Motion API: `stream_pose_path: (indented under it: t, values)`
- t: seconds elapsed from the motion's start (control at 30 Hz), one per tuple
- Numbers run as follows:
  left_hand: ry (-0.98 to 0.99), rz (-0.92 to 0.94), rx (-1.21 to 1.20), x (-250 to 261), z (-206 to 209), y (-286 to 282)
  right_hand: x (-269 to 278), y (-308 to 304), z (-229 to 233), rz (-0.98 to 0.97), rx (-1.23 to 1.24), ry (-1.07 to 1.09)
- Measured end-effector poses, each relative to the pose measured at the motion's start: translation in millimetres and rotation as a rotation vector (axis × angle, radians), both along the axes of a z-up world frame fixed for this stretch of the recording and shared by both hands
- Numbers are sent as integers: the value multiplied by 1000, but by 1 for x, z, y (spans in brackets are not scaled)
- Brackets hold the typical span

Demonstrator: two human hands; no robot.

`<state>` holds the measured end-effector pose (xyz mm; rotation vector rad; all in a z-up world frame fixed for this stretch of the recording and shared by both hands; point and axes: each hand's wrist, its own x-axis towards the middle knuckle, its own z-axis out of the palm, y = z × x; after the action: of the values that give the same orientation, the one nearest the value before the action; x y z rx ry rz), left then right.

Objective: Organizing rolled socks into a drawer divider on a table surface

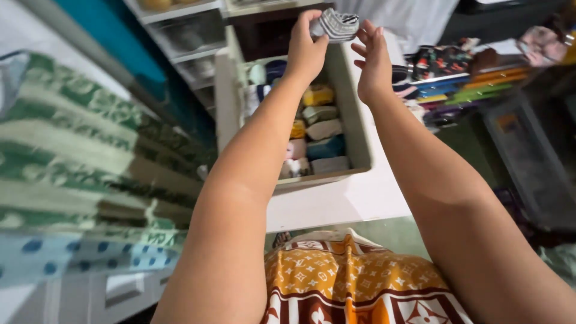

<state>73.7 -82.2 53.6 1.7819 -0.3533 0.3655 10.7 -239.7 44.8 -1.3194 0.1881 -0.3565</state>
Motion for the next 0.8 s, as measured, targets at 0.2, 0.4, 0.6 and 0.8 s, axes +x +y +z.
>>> stream_pose_path:
  t: [0.2, 0.4, 0.6, 0.8]
  values:
    - [151, 71, -51, -19, -30, 63, 14, 58, -29, 134, 38, -81]
    - [548, 108, -130, -67, -25, 89, 6, 83, -52, 129, 87, 104]
    - [482, 57, -64, -55, -53, 76, 3, 73, -73, 224, 112, 81]
    - [419, -2, 21, -58, -52, 71, -15, 82, -42, 268, 150, 230]
